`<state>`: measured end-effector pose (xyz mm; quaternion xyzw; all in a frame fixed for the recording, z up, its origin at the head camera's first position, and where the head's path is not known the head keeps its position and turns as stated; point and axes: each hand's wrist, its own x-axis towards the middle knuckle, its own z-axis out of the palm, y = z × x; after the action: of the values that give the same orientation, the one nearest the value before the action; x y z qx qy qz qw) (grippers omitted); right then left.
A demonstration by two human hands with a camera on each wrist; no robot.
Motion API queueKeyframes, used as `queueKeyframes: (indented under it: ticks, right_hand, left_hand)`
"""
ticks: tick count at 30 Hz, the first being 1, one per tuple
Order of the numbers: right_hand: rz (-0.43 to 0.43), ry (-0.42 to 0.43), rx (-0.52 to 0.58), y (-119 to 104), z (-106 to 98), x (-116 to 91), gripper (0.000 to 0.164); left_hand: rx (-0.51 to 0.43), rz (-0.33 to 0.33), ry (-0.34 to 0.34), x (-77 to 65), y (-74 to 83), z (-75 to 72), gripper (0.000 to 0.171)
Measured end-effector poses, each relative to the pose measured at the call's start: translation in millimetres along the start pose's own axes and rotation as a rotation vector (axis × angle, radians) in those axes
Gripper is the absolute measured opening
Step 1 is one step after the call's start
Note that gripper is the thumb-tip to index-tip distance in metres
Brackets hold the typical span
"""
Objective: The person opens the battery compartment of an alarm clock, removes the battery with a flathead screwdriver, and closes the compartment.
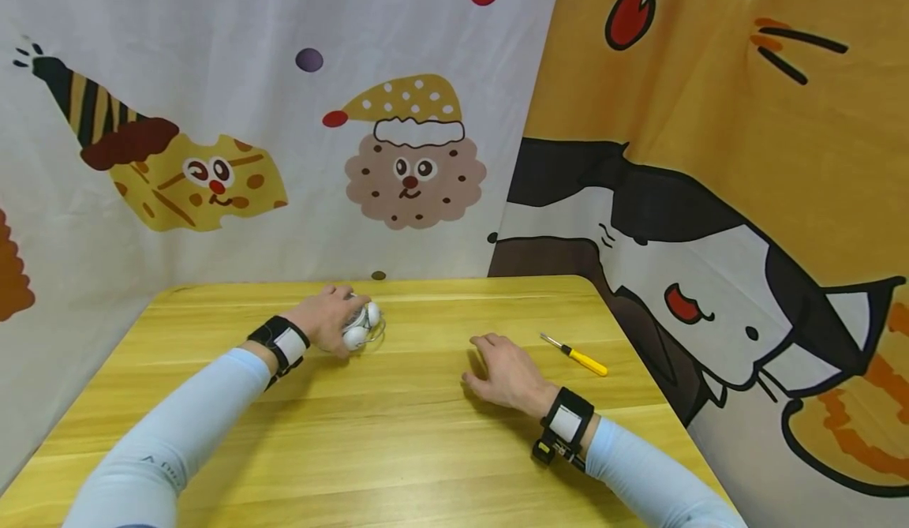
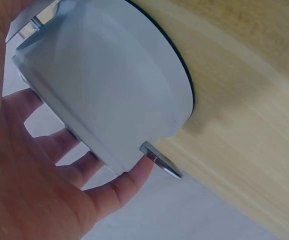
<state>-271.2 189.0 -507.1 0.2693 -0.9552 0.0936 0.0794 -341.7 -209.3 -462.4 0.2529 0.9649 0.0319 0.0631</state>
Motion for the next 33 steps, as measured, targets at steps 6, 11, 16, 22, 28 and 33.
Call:
queueKeyframes:
  ticks: [6,11,16,22,28,33]
  right_hand:
    - [-0.001,-0.008,-0.005,-1,1,0,0.071]
    - [-0.01,-0.005,0.007,-3,2,-1,0.07]
    - [-0.025,0.009,0.028,-4,3,-2,0.069]
    - [-0.033,0.007,0.064,-6,3,-1,0.069]
    - [-0.049,0.007,0.084,-9,3,-1,0.067]
    - [-0.059,0.013,0.093,-10,3,-2,0.065]
  left_hand:
    - [0.018,-0.02,0.012,-0.7,0.0,3.0,0.117]
    - [0.027,-0.025,0.031,-1.8,-0.2,6.1,0.116]
    - [0.034,-0.029,0.052,-3.2,-0.3,9.0,0.115]
    - [0.04,-0.051,0.074,-5.9,2.6,10.6,0.116]
    - [0.027,-0.056,0.078,-7.3,1.1,10.9,0.118]
    - [0.031,-0.045,0.081,-8.8,-1.2,10.3,0.113]
